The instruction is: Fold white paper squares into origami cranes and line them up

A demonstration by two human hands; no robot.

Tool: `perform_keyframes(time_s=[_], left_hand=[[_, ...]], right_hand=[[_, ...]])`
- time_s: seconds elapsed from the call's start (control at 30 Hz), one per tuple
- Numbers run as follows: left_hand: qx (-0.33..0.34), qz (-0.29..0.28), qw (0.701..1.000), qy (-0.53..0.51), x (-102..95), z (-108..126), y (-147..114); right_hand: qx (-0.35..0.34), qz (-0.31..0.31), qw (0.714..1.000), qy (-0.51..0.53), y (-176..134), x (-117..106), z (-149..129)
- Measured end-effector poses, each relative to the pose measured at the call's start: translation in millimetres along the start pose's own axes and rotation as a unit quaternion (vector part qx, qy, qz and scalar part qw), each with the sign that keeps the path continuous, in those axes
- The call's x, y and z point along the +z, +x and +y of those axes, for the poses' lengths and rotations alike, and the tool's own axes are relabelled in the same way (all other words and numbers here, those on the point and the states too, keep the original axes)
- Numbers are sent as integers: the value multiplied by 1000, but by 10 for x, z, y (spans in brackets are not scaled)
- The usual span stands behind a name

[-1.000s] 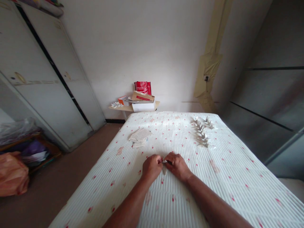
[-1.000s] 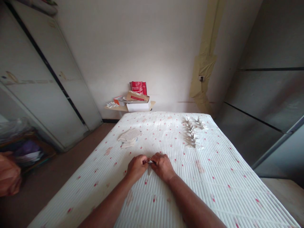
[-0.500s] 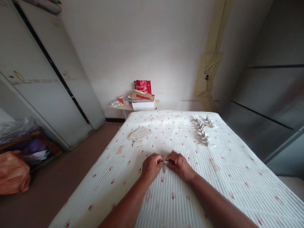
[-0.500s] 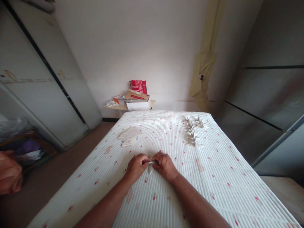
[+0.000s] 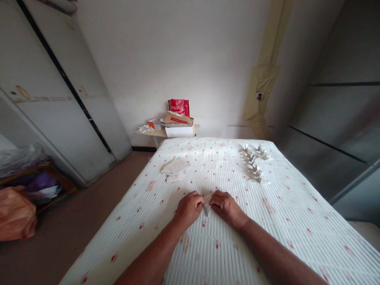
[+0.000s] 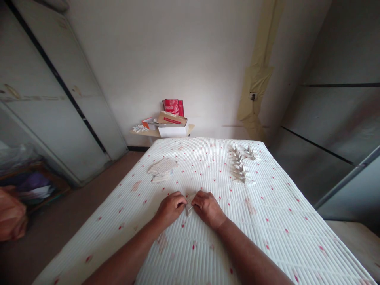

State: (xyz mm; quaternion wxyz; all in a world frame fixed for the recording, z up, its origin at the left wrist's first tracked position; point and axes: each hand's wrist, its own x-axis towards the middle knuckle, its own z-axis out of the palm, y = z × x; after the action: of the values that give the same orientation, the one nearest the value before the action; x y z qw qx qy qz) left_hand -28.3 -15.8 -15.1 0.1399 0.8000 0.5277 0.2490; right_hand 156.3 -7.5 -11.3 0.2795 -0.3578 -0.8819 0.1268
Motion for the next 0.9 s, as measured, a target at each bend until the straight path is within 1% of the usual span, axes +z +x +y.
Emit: perform_keyframes(time_s=[0.1, 0.23, 0.4, 0.57, 0.63, 0.77, 0.9], left_hand=[[25, 0, 1000, 10, -1, -23, -20], [37, 1, 999, 2, 1, -33, -36], [66, 9, 998, 23, -48, 23, -96], [111, 6, 990, 87, -102, 82, -185], [119, 8, 987, 111, -107, 91, -202], [128, 6, 982, 142, -105, 94, -202], [130, 12, 980, 153, -92, 84, -194]], right_hand=[[0, -9, 1000, -18, -33, -7, -5], [0, -11, 999, -37, -57, 3, -2], [-5, -10, 998, -69, -73, 13, -8], [-50, 12, 994, -95, -135, -3, -44], [-64, 1, 993, -97, -147, -21, -70], [-76, -43, 992, -89, -134, -69, -118], [-96, -63, 989, -95, -122, -106, -138]])
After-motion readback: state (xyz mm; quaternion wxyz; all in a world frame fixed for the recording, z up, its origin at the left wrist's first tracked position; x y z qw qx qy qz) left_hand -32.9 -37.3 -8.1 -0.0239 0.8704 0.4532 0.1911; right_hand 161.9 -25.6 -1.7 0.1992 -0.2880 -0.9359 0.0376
